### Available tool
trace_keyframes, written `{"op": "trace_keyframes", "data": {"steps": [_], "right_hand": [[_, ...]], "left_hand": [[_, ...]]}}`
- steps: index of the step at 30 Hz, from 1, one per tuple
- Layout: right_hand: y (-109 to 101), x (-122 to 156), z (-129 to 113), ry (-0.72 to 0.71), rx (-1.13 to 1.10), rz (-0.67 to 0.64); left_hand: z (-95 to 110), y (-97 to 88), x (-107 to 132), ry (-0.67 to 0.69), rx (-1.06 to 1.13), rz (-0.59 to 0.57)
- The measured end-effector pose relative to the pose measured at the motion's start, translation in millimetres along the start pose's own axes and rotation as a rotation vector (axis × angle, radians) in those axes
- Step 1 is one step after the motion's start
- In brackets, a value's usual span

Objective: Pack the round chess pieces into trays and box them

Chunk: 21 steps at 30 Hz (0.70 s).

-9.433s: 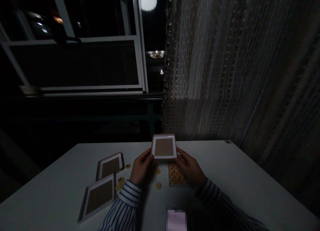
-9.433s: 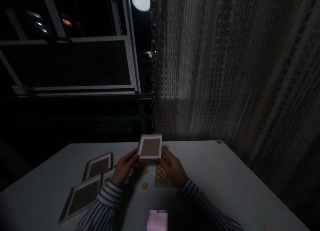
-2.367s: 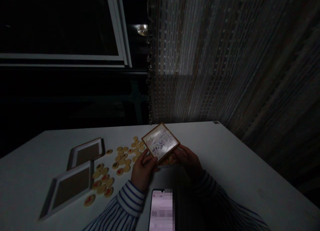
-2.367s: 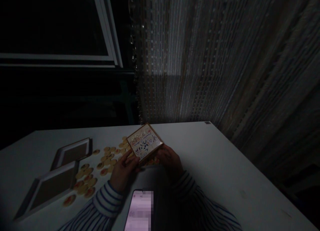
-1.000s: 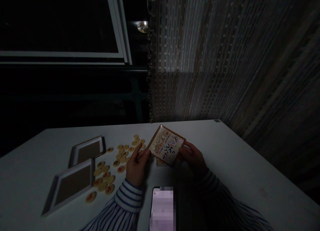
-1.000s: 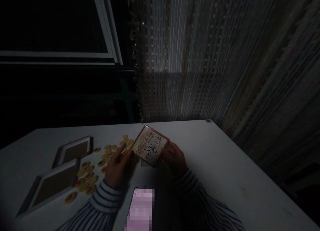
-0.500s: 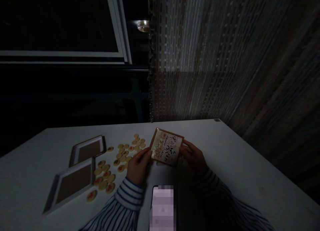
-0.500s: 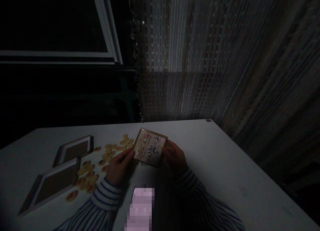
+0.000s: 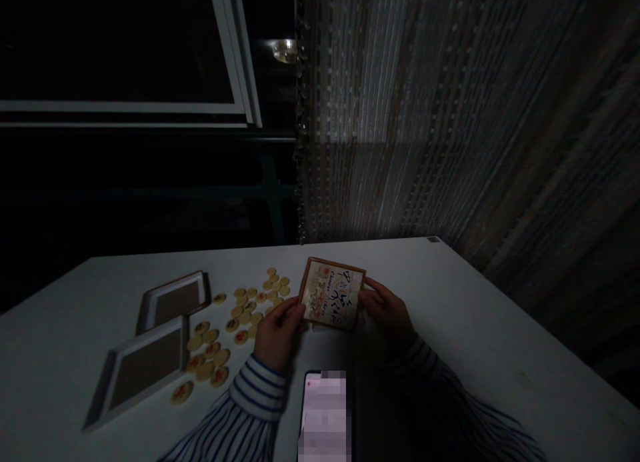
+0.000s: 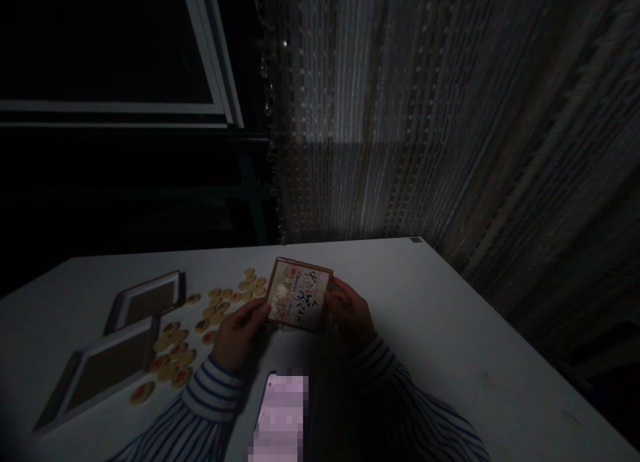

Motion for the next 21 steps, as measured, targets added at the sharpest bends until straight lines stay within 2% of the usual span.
{"op": "trace_keyframes", "data": {"steps": [7, 12, 21], "right_hand": [[-3.4, 0.2, -2.8, -0.035, -0.004, 0.019], [-4.3, 0.1, -3.5, -0.047, 0.013, 0.034], [-0.7, 3.7, -8.7, -0.055, 0.033, 0.038]], "left_hand": [[-4.1, -2.1, 1.7, -0.072, 0.077, 0.043], [-17.8, -3.4, 1.4, -0.118, 0.130, 0.054], [-27.5, 6.1, 3.3, -0.189, 0.287, 0.039]]}}
Point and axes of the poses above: each hand's wrist, its own x-axis away from the middle knuckle, its own y-axis out of the palm, z = x × y, the point moved 10 cm from there along -x, towards the middle knuckle, and after that the axes turned 13 degrees about y, right-handed, at the moved point
